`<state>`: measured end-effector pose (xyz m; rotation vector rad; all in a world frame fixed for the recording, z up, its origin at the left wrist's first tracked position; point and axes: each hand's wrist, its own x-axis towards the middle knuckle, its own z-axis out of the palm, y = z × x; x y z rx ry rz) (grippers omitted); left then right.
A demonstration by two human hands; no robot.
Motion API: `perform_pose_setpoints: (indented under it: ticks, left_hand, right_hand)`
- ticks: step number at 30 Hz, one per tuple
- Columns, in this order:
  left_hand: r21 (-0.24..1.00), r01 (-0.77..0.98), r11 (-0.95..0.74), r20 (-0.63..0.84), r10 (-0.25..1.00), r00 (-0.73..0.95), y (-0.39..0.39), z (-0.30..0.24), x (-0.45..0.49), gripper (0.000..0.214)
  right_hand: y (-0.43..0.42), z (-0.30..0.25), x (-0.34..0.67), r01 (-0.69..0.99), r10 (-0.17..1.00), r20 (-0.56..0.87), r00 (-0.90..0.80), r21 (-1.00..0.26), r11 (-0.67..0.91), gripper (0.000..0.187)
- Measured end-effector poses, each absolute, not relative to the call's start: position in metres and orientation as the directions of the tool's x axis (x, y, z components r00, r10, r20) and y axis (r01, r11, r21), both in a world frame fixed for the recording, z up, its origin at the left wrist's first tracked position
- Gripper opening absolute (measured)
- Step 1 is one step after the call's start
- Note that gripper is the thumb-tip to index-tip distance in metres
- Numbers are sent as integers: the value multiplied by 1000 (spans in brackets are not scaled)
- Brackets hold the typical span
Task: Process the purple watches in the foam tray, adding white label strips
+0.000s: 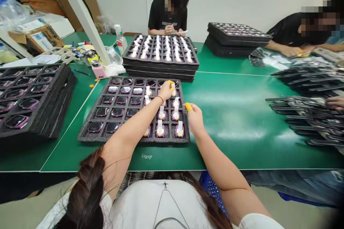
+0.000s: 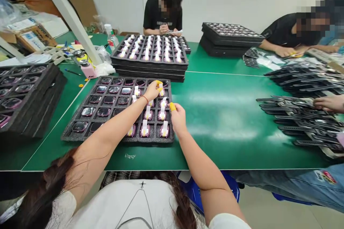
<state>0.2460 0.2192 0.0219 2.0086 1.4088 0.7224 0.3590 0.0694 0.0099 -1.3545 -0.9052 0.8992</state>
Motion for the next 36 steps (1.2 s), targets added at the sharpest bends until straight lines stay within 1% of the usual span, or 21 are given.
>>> perform_pose_setpoints:
  ticks: [4,8,10,12,15,19,22,25,27,28,29,30,32,34,36]
  left_hand:
    - [596,721,-353,65,916,395,235,12,256,34]
    - [470,797,-379,83,918,388,255,21,259,36]
    - [436,820,-371,54,920,388,264,27,263,37]
    - [429,828,-361,2,917,399,271,32,270,36]
    - [470,818,-331,-56,914,402,276,42,278,37]
    - [603,752,-267,-72,920,385,272,63,273,38]
    - [743,636,-207,-81,916,393,251,79,250,30]
    - [868,477,-139,-116,877,467,202,85,210,15]
    - [916,396,-71,-151,852,501,157,80,179,12]
    - [940,341,-17,-170,844,509,133,75,165,20]
    - [971,215,109,-209,826,524,110,69,152,28]
    - [966,145,214,-258,804,536,88,62,141,26]
    - [933,82,350,-337,773,538,54,47,126,22]
    - [918,79,388,-369,767,524,32,31,119,19]
    - [937,73,342,-330,792,513,20,18,118,22]
  right_hand:
    - [73,7,361,-28,924,-13,381,-1000,-2,30]
    - [73,8,362,-43,929,-30,368,-999,-15,29]
    - [71,9,362,-45,935,-36,353,-999,-22,29]
    - [70,9,360,-40,941,-42,335,-999,-30,29]
    - [69,7,359,-17,948,-44,316,-999,-41,29]
    - [72,2,361,20,951,-39,307,-999,-47,29]
    - [72,0,363,53,955,-25,297,-998,-42,27]
    - [65,4,361,97,967,14,256,-995,-11,27]
    - [57,10,354,113,982,41,185,-993,20,30]
    - [52,13,350,120,990,54,129,-992,39,32]
    - [46,15,345,133,996,70,55,-989,62,36]
    - [40,17,339,157,995,96,-33,-982,100,37]
    - [30,17,327,225,965,160,-207,-952,207,35]
    - [22,13,317,273,930,186,-318,-921,278,24]
    - [18,7,309,280,929,146,-341,-927,249,16]
